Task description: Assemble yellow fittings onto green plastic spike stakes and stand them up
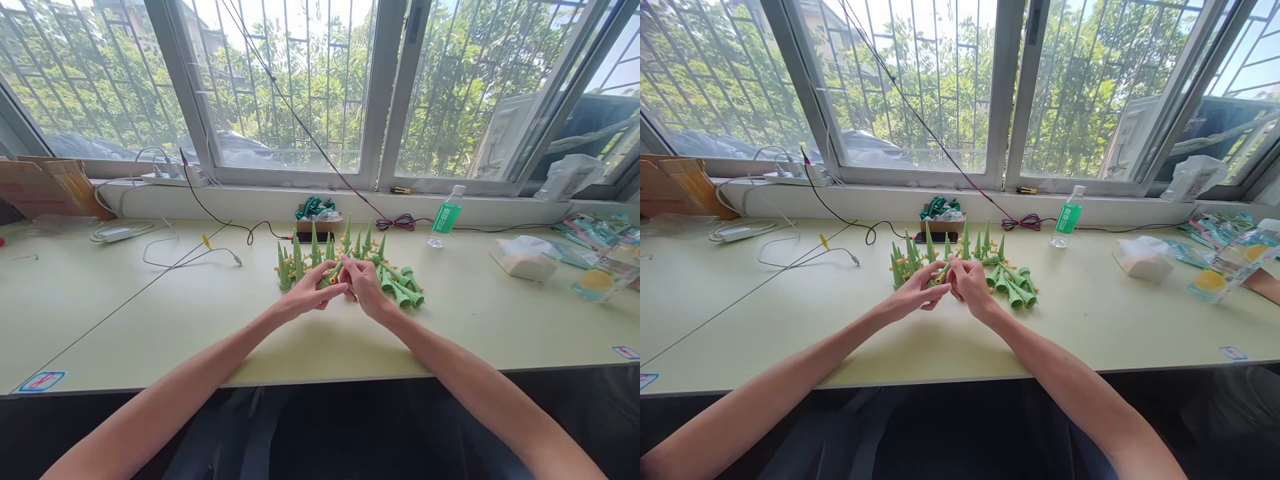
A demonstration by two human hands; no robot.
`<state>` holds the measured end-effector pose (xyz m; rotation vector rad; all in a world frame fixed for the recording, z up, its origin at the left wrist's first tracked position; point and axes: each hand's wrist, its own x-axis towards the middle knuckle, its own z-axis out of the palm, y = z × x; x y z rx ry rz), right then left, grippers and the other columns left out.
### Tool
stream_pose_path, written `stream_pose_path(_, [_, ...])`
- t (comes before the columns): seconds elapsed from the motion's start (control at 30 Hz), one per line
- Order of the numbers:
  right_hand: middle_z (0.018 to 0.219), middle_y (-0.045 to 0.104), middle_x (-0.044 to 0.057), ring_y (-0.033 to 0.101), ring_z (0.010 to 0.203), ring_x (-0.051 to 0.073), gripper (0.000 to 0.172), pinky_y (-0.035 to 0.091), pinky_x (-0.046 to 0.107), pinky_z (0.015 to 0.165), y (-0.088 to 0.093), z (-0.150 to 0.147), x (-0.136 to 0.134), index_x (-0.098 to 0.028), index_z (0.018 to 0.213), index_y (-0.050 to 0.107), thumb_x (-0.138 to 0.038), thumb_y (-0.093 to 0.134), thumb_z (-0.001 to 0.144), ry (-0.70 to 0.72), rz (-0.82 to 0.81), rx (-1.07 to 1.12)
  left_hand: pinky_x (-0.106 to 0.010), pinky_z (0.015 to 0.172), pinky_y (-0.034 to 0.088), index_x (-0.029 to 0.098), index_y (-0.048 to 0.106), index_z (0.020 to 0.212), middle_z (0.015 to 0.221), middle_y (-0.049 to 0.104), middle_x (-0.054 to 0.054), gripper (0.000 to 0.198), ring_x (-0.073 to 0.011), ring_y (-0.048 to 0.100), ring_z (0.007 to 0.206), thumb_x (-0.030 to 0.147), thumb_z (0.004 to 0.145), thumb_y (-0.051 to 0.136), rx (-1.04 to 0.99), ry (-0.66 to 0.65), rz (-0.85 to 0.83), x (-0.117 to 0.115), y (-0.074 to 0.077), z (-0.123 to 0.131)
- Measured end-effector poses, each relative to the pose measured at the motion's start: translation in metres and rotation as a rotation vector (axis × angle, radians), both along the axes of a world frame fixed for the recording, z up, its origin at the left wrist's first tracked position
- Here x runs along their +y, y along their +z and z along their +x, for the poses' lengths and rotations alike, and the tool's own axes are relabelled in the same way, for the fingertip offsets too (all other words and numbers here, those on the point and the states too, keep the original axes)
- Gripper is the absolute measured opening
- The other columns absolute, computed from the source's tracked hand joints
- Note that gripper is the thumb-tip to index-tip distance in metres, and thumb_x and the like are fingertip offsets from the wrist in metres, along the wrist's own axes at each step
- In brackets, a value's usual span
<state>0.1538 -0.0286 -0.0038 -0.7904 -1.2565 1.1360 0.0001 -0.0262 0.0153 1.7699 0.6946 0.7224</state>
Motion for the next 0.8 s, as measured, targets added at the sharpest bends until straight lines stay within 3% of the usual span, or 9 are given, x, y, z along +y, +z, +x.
stream_pose_path(0.23, [0.034, 0.032, -0.007, 0.030, 0.026, 0.006, 0.046, 0.020, 0.021, 0.028, -0.001, 0.002, 0.002, -0.018, 0.053, 0.047, -0.050, 0.058, 0.084, -0.041, 0.027, 0.016, -0.018, 0.043, 0.027, 0.023, 0.046, 0.122, 0.062, 0.037, 0.007, 0.049, -0.0054, 0.031, 0.047, 0.054, 0.086, 0.055, -0.003, 0.015, 0.008, 0.001, -0.003, 0.003])
stream_pose_path(0.37, [0.034, 0.033, -0.007, 0.030, 0.026, 0.006, 0.044, 0.020, 0.021, 0.028, -0.001, 0.002, 0.003, -0.018, 0.054, 0.049, -0.050, 0.059, 0.084, -0.077, 0.048, 0.019, -0.019, 0.043, 0.031, 0.021, 0.049, 0.117, 0.063, 0.040, 0.007, 0.046, -0.0048, 0.033, 0.046, 0.053, 0.085, 0.056, 0.033, 0.071, 0.113, 0.004, -0.010, 0.004])
stream_pose_path(0.63, [0.034, 0.034, -0.008, 0.030, 0.027, 0.006, 0.044, 0.022, 0.020, 0.028, -0.002, 0.003, 0.004, -0.018, 0.056, 0.049, -0.054, 0.061, 0.080, -0.142, 0.026, -0.032, -0.019, 0.048, 0.034, 0.019, 0.051, 0.104, 0.088, 0.056, -0.001, 0.034, -0.0059, 0.040, 0.055, 0.048, 0.086, 0.055, 0.136, 0.104, 0.352, 0.008, -0.012, 0.003])
stream_pose_path(0.8, [0.037, 0.038, -0.007, 0.034, 0.030, 0.007, 0.045, 0.025, 0.021, 0.033, 0.000, 0.003, 0.002, -0.019, 0.055, 0.048, -0.054, 0.060, 0.080, -0.219, 0.039, -0.152, -0.021, 0.051, 0.034, 0.018, 0.050, 0.095, 0.082, 0.052, 0.000, 0.031, -0.0102, 0.045, 0.066, 0.046, 0.084, 0.060, 0.180, 0.123, 0.451, 0.009, -0.015, 0.003])
